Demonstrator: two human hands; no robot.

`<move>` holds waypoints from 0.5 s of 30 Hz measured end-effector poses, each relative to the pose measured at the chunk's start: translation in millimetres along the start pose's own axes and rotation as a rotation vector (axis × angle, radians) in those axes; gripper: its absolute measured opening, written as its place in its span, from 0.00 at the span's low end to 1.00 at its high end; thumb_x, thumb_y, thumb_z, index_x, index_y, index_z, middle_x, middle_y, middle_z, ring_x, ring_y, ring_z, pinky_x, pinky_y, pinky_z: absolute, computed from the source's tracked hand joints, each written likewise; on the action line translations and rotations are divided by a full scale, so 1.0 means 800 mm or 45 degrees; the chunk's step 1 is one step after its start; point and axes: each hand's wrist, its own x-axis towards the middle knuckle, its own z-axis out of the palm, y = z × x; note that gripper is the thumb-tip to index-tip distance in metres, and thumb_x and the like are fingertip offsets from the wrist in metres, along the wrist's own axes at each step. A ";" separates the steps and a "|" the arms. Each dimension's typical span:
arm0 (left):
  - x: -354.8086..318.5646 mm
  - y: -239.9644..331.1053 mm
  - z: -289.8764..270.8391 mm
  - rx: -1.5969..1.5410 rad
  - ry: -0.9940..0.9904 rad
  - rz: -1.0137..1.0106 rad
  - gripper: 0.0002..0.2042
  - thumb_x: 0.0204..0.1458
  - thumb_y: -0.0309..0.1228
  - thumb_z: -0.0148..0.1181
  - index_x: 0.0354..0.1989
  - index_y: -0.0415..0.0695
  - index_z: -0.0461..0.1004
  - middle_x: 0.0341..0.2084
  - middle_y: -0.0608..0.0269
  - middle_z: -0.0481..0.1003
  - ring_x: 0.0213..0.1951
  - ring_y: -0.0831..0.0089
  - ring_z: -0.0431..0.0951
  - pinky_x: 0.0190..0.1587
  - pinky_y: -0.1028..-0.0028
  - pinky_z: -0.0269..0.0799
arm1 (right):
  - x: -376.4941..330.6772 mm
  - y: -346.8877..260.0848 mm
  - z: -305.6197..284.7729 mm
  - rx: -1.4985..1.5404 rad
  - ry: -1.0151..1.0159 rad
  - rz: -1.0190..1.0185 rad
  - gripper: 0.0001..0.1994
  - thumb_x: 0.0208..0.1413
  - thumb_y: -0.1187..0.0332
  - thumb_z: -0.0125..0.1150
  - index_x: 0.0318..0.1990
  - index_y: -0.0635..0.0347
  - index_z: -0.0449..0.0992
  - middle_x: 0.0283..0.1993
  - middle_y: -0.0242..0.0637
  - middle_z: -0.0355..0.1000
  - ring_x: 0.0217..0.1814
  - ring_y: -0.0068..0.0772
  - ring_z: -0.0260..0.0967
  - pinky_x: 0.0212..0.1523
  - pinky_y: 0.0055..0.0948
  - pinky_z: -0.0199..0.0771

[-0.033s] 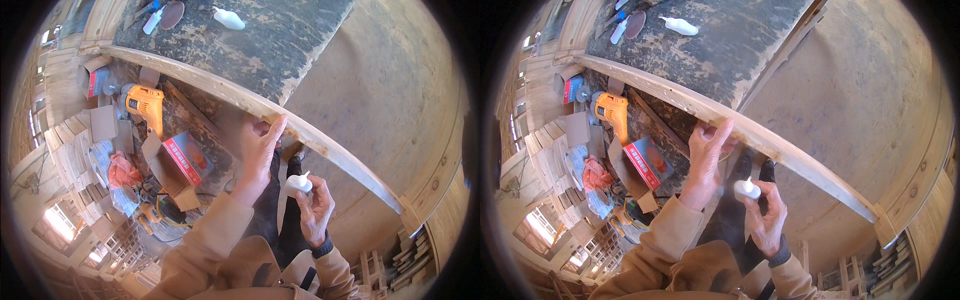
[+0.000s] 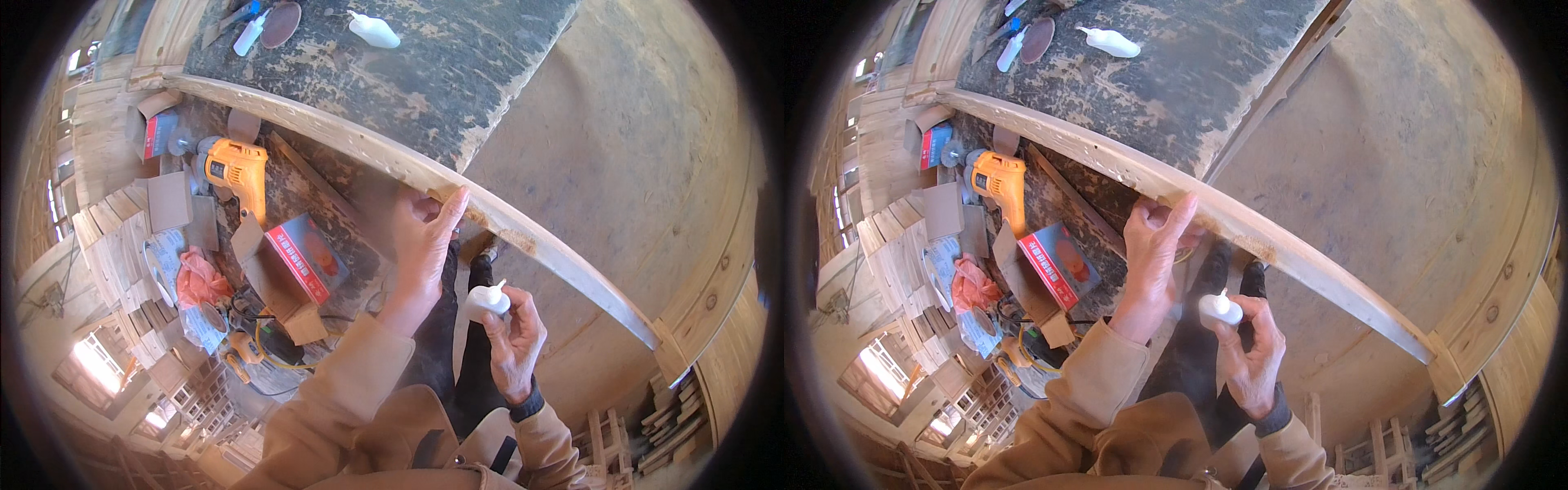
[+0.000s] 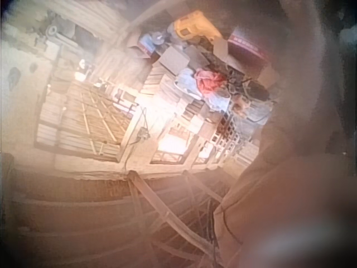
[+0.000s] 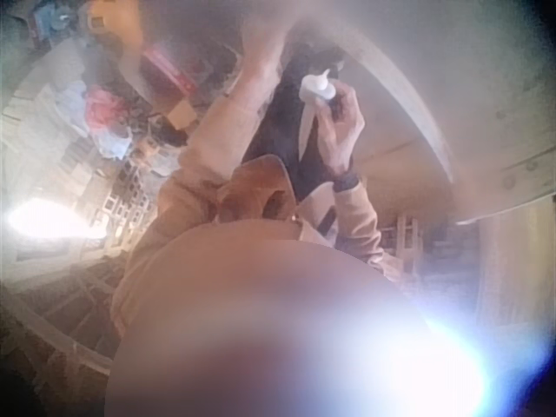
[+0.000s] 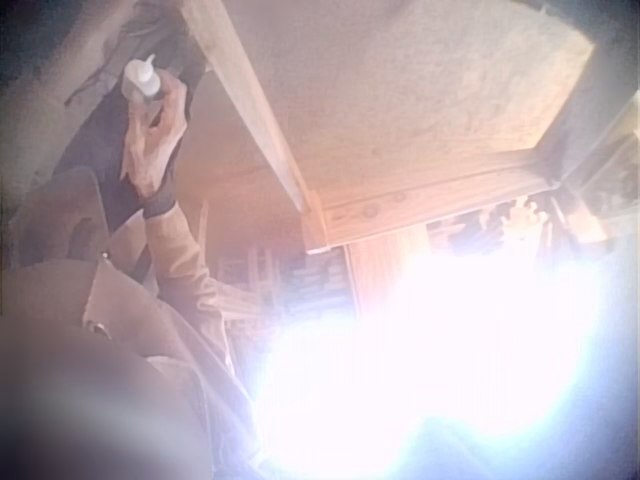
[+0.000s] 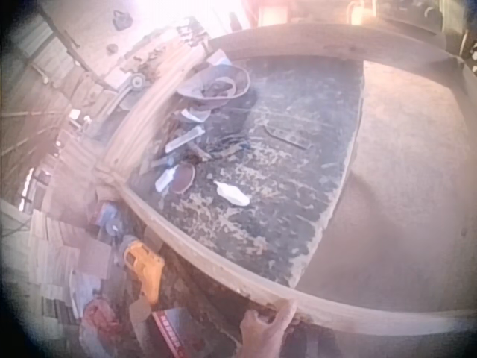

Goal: The person uses a yellow power drill to fasten a wooden frame on a workbench, then applies glue from a small bottle into the frame's joints. The person handles the frame and glue bottle while working in a cluttered workshop.

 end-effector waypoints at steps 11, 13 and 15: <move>0.010 0.006 -0.014 0.191 -0.093 0.009 0.26 0.52 0.42 0.72 0.51 0.40 0.68 0.35 0.63 0.76 0.31 0.76 0.79 0.37 0.77 0.74 | -0.004 0.002 0.003 -0.023 0.000 -0.003 0.10 0.59 0.69 0.64 0.44 0.63 0.75 0.38 0.34 0.73 0.38 0.23 0.67 0.43 0.25 0.70; 0.010 0.009 -0.019 0.187 -0.143 -0.022 0.26 0.54 0.45 0.70 0.51 0.40 0.69 0.36 0.63 0.77 0.32 0.76 0.79 0.37 0.76 0.74 | -0.004 0.002 0.004 -0.023 0.000 -0.007 0.10 0.59 0.69 0.64 0.44 0.63 0.75 0.38 0.34 0.73 0.38 0.23 0.67 0.43 0.25 0.70; 0.011 0.012 -0.023 0.183 -0.149 -0.085 0.26 0.56 0.48 0.67 0.51 0.40 0.69 0.37 0.63 0.77 0.32 0.77 0.80 0.37 0.76 0.74 | -0.003 0.001 0.005 -0.027 -0.003 -0.008 0.10 0.59 0.69 0.64 0.44 0.63 0.75 0.38 0.34 0.73 0.38 0.23 0.68 0.42 0.25 0.70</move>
